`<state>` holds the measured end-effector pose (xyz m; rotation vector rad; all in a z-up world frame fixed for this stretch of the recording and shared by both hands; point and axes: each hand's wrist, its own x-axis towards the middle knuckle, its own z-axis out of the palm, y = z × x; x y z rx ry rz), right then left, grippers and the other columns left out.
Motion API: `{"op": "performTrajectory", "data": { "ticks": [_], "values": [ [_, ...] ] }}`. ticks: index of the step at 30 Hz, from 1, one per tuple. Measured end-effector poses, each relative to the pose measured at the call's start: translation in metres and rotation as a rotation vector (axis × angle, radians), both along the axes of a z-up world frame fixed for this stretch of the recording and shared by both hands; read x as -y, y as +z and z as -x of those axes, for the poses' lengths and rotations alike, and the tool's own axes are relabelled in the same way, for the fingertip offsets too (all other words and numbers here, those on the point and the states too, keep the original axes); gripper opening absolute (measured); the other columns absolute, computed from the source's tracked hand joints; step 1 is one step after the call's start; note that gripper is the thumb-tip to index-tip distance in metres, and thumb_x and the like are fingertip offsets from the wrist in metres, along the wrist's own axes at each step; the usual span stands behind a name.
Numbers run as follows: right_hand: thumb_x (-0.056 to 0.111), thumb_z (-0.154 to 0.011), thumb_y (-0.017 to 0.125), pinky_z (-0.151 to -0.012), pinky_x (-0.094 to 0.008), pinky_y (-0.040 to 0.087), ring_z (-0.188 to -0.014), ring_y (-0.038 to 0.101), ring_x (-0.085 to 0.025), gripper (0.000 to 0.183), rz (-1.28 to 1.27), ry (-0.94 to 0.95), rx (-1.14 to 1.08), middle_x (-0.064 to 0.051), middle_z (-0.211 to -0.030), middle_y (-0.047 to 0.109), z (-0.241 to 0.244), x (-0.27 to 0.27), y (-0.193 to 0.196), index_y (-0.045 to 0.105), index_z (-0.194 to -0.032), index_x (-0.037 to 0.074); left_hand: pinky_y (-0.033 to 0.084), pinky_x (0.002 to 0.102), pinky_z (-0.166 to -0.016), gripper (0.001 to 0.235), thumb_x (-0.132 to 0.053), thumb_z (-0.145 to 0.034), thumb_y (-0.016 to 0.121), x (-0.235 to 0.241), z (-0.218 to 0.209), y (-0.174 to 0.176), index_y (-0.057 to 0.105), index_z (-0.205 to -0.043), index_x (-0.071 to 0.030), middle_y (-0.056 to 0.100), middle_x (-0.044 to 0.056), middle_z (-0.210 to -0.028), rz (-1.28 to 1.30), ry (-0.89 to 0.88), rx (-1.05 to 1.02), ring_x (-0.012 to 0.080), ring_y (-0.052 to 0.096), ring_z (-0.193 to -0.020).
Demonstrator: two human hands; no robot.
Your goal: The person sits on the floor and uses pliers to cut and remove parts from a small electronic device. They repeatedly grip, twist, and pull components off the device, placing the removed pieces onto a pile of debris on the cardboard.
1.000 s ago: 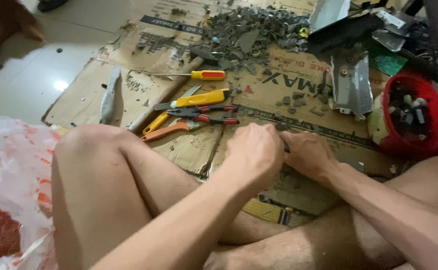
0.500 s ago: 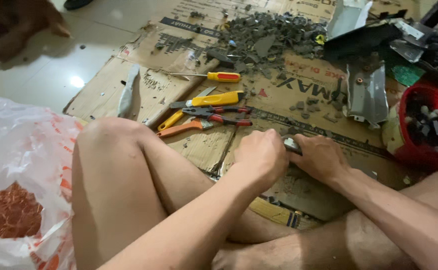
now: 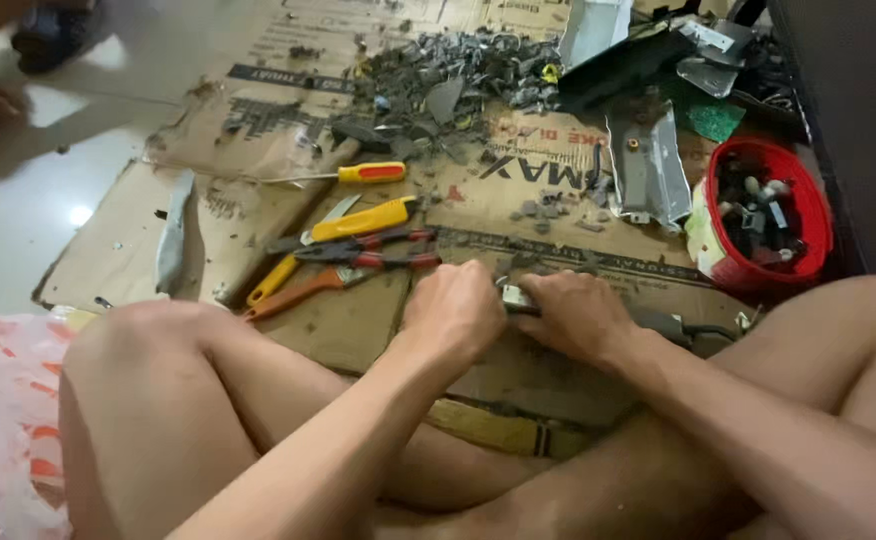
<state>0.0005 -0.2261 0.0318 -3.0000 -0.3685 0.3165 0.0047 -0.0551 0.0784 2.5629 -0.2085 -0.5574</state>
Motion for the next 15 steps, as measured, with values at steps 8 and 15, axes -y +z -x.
{"op": "performTrajectory", "data": {
  "ticks": [8,15],
  "values": [
    [0.051,-0.09,0.054,-0.093,-0.054,0.056,-0.111,0.067,-0.039,0.044,-0.071,0.035,-0.179,-0.016,-0.111,0.072,0.002,0.003,0.013,0.064,-0.113,0.015,0.058,0.059,-0.085,0.034,-0.026,-0.092,0.052,-0.038,0.031,0.032,0.078,-0.103,-0.006,0.073,0.029,-0.1,0.088,0.168,0.01,0.0508,0.069,-0.103],
    [0.066,-0.059,0.085,-0.095,-0.047,0.058,-0.116,0.063,-0.035,0.086,0.126,0.14,-0.047,-0.012,-0.115,0.061,-0.012,0.028,-0.094,0.062,-0.12,0.01,0.058,0.058,-0.086,0.033,-0.021,-0.09,0.05,-0.035,0.057,0.04,0.079,-0.102,-0.011,0.074,0.024,-0.097,-0.022,0.113,-0.077,0.0461,0.071,-0.103]
  ]
}}
